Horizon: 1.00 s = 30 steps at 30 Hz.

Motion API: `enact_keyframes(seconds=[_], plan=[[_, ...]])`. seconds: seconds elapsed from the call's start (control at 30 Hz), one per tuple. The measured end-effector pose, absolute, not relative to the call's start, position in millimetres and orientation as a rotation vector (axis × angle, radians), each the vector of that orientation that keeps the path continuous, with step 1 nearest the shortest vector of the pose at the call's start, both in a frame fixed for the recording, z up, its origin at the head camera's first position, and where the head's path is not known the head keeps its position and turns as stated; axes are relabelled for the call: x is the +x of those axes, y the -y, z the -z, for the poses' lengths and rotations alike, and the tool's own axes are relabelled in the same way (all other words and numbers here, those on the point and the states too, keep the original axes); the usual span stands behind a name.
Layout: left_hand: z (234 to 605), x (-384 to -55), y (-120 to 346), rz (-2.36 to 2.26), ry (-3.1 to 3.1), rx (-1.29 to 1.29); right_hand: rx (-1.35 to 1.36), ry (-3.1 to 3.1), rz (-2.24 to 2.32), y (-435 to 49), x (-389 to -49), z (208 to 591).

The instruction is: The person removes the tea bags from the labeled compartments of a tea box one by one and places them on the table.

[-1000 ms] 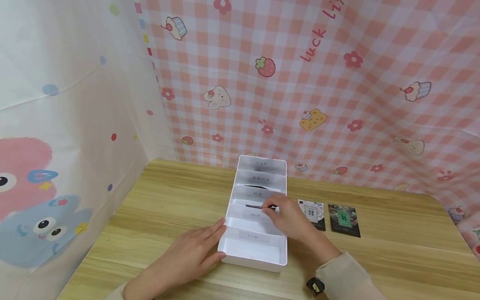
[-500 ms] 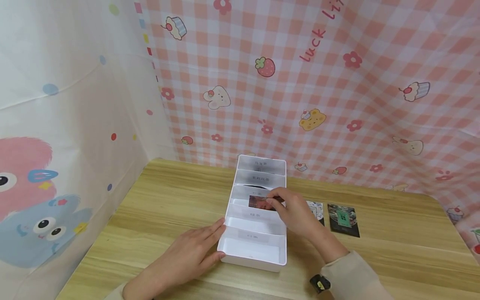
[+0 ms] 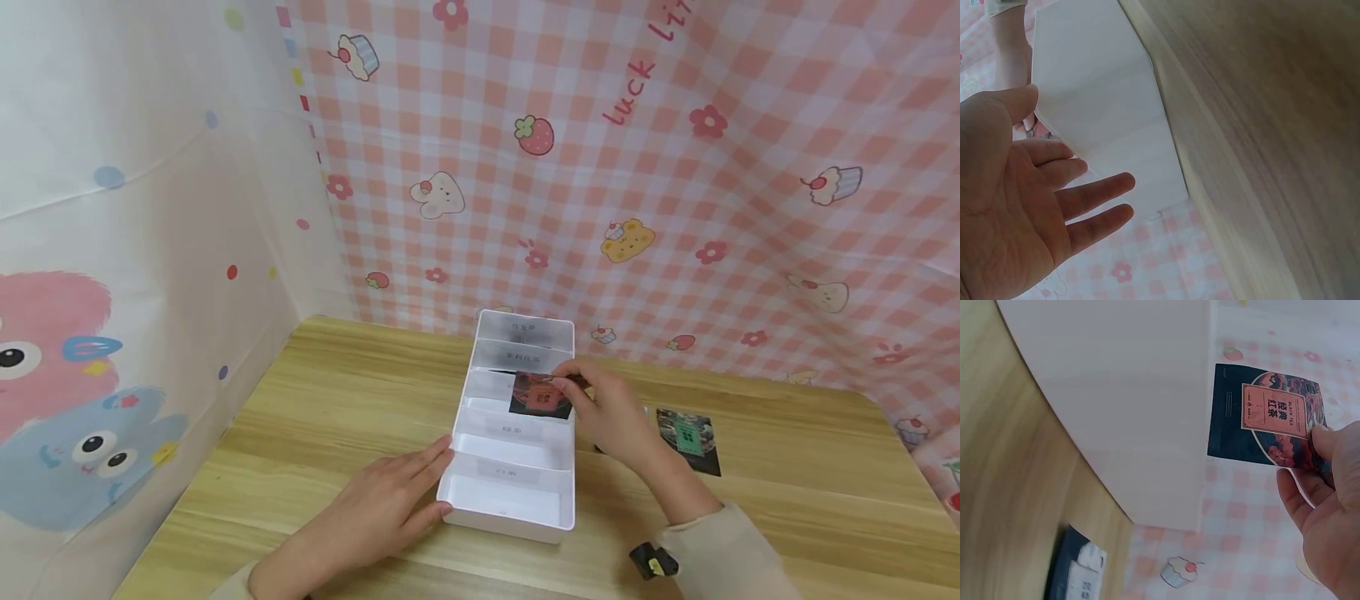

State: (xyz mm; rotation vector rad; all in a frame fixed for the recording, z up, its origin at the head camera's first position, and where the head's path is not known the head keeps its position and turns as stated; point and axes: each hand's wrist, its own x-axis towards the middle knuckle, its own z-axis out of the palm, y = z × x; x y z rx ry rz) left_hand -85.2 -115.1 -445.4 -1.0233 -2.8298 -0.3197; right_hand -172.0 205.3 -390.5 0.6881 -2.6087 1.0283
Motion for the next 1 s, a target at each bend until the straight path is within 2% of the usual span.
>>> enact_keyframes(seconds=[0.63,1.0], plan=[[445.4,-85.7,116.0,0.322,2.813,-1.031,0.655,2.423,-0.984,-253.6,-170.4,380.0],[444.2,-84.9,115.2,0.337,2.829,-1.035,0.53,2.429,-0.958,-296.8,-163.0,374.6]])
